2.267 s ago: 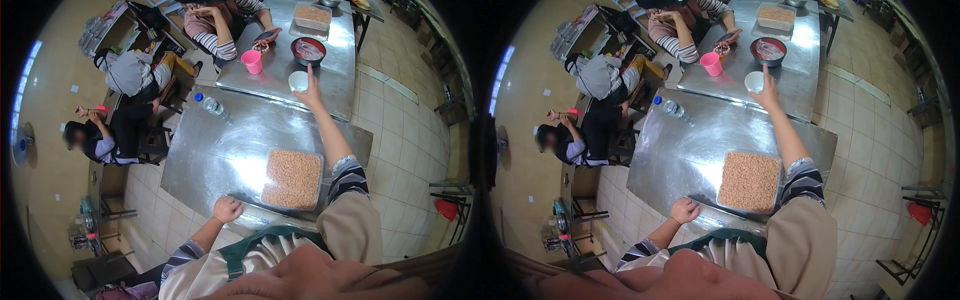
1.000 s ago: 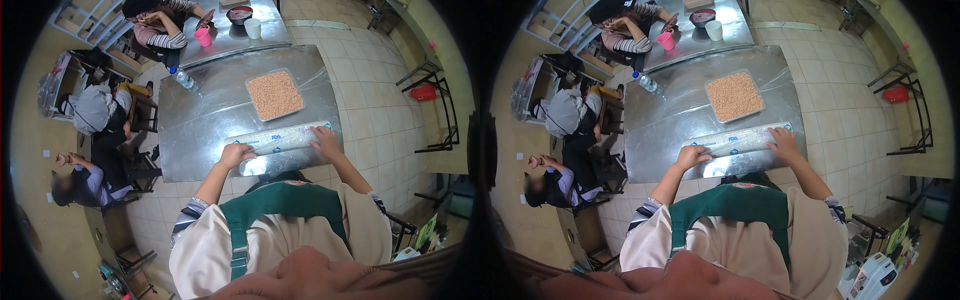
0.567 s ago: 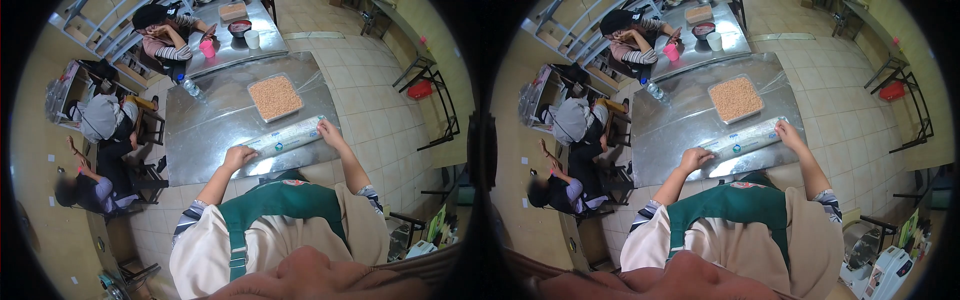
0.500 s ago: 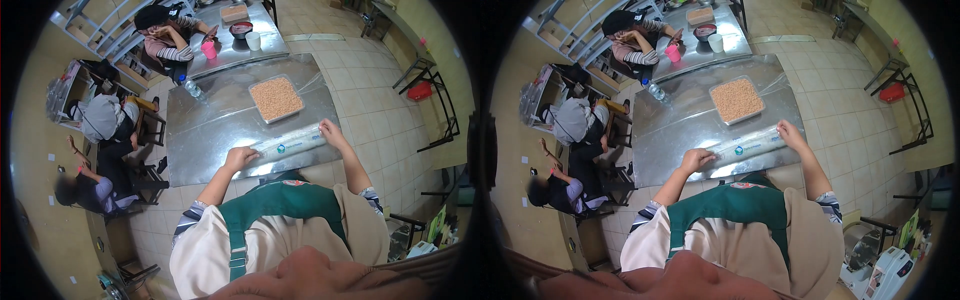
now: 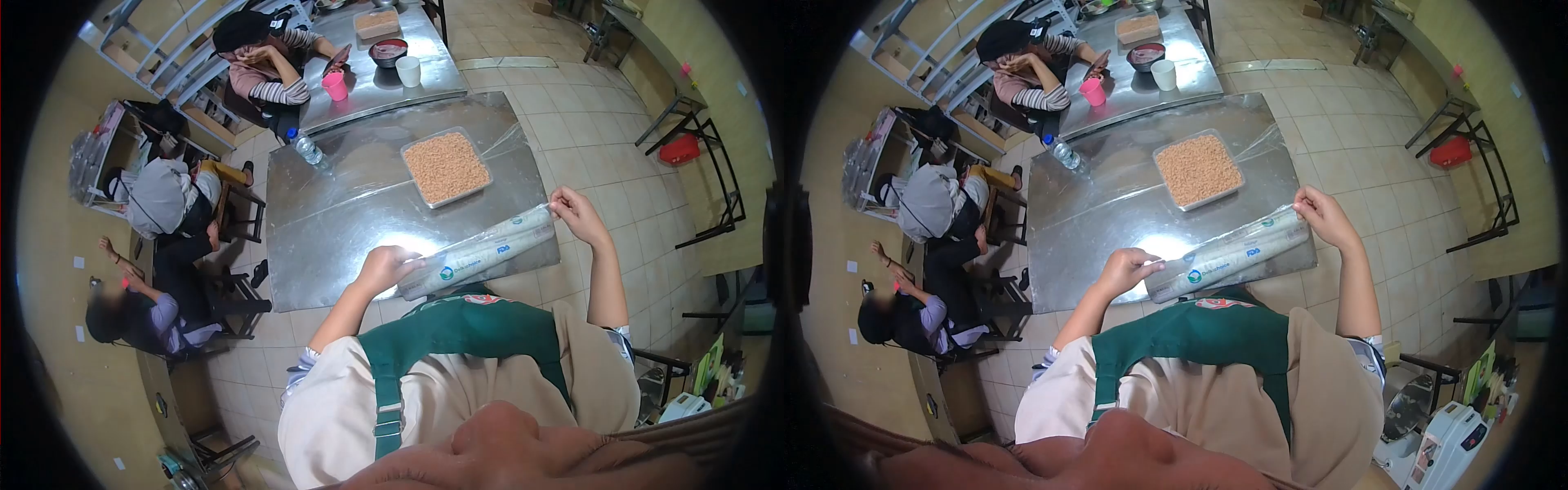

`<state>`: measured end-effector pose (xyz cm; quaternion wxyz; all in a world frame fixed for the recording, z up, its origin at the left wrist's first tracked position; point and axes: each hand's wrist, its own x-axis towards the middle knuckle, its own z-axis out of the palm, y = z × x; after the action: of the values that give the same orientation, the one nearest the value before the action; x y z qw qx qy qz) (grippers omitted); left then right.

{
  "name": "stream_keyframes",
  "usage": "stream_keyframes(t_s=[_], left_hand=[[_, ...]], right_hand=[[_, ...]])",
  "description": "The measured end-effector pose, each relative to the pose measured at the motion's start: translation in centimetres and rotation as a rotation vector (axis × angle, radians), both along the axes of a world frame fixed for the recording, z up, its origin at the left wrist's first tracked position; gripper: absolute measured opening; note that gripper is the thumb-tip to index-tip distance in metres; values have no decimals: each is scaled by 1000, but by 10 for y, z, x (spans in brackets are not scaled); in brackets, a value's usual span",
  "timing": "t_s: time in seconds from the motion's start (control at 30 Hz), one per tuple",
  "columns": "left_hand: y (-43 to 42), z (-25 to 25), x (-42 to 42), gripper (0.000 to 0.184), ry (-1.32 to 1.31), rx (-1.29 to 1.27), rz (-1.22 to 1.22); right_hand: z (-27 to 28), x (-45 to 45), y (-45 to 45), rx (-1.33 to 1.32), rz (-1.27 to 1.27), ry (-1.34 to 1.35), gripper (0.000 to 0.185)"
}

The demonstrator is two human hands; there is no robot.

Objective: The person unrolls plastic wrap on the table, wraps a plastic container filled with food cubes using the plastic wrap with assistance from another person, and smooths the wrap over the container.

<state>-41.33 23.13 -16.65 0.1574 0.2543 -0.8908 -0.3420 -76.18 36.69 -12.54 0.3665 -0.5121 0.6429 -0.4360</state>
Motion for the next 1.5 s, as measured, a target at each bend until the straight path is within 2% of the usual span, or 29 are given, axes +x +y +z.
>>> stream_keyframes(t_s=[0.17, 0.23, 0.37, 0.43, 0.63, 0.73, 0.87, 0.93, 0.97, 1.03, 1.13, 1.27, 1.4, 1.5], left_hand=[[2, 28, 1, 16, -2, -22, -61], [4, 48, -1, 16, -112, 5, -79], [5, 80, -5, 14, -44, 56, -101], [5, 96, -8, 12, -119, 84, -118], [7, 116, -20, 15, -11, 143, -157], [9, 130, -29, 13, -47, 168, -205], [4, 137, -39, 12, -87, 184, -218], [-9, 129, -39, 13, 1, 218, -20], [-18, 128, -40, 13, -1, 219, -13], [-40, 126, -42, 13, -98, 160, 231], [-71, 118, -49, 14, -43, 91, 286], [-103, 106, -56, 14, 43, 23, 372], [-132, 93, -65, 13, 42, -20, 455], [-154, 77, -74, 13, 0, -147, 528]], right_hand=[[31, -10, 4, 40, 92, -15, 8], [46, -13, 6, 95, 141, 50, 8], [76, -21, 5, 135, 193, 125, 7], [83, -28, 3, 29, 280, 235, 8], [96, -45, -21, -19, 275, 236, 9], [99, -52, -37, -25, 246, 299, 9], [90, -64, -62, -101, 206, 226, 9], [87, -70, -76, -122, 211, 217, 8], [84, -73, -83, -122, 218, 214, 8], [77, -79, -97, -165, 268, 119, 10], [81, -81, -118, -183, 371, 197, 12], [79, -86, -144, -157, 389, 325, 12], [71, -89, -169, -152, 328, 328, 6], [57, -91, -193, -141, 243, 301, 5]])
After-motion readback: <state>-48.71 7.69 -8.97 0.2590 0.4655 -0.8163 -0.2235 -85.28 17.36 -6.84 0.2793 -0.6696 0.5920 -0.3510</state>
